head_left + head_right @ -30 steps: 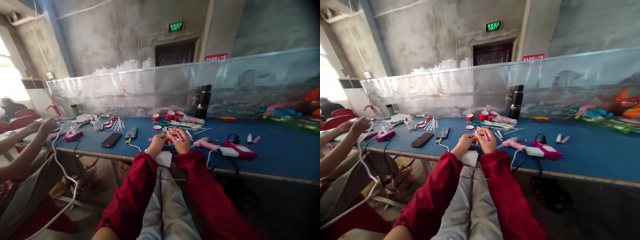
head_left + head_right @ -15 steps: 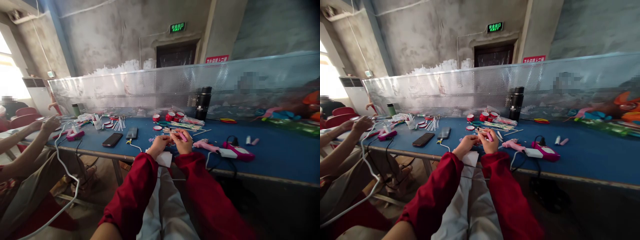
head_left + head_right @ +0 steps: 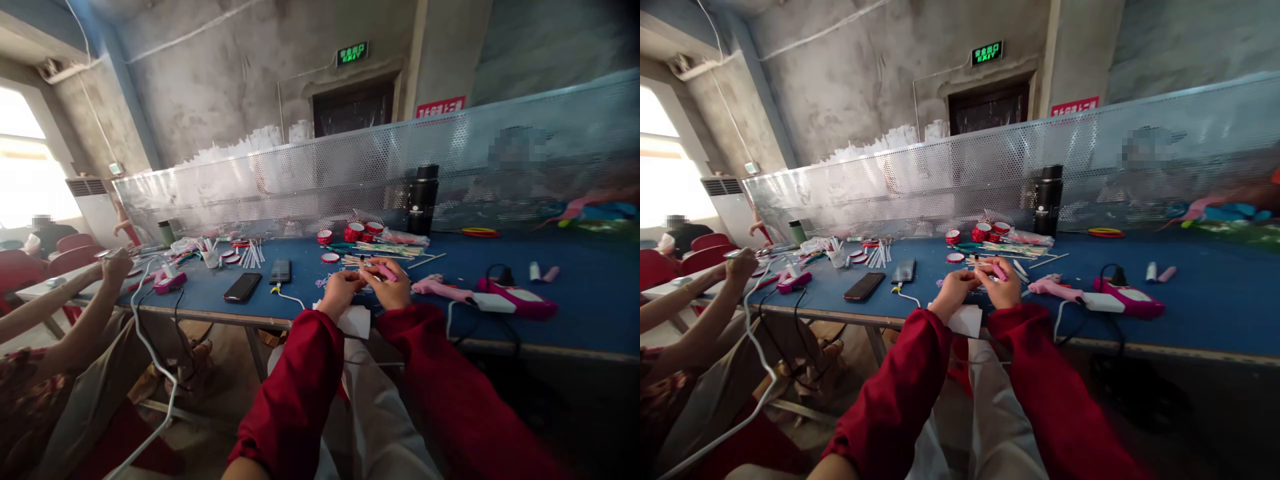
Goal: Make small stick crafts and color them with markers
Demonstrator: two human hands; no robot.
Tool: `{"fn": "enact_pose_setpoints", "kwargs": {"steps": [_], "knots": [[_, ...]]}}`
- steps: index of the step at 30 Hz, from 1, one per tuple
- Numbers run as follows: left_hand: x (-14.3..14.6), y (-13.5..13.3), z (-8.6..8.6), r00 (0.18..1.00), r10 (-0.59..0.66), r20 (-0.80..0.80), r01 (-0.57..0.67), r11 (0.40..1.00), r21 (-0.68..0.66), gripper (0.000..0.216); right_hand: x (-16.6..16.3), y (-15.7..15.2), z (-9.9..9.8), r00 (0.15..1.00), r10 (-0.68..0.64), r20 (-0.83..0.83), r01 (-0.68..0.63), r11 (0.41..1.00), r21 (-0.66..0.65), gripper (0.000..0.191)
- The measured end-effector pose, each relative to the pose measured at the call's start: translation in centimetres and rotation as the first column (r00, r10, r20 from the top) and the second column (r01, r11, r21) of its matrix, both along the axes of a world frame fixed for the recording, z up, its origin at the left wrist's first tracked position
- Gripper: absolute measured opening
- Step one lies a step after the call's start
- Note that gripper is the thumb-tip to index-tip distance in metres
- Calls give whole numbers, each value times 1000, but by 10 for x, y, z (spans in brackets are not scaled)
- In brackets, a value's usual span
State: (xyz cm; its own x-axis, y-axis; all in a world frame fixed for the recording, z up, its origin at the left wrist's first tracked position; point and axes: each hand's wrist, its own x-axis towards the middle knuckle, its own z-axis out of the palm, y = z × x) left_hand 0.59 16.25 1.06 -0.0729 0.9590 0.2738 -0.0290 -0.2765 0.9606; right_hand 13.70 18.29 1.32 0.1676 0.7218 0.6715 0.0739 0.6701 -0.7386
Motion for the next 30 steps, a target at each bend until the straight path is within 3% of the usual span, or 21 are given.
{"fn": "enact_pose_setpoints", "kwargs": {"steps": [11,17,30], "knots": [[3,-11,12,997,-71,28,71,997,-19,20,1,-4,3,999,-7,-37,6,1000,-23,40],[3,-11,9,996,-83,-33,82,996,-24,18,2,-7,4,996,-91,23,91,996,10,31],[1,-19,18,993,-108,-36,108,994,-21,23,2,-7,1,999,-40,13,40,999,-5,31]]}}
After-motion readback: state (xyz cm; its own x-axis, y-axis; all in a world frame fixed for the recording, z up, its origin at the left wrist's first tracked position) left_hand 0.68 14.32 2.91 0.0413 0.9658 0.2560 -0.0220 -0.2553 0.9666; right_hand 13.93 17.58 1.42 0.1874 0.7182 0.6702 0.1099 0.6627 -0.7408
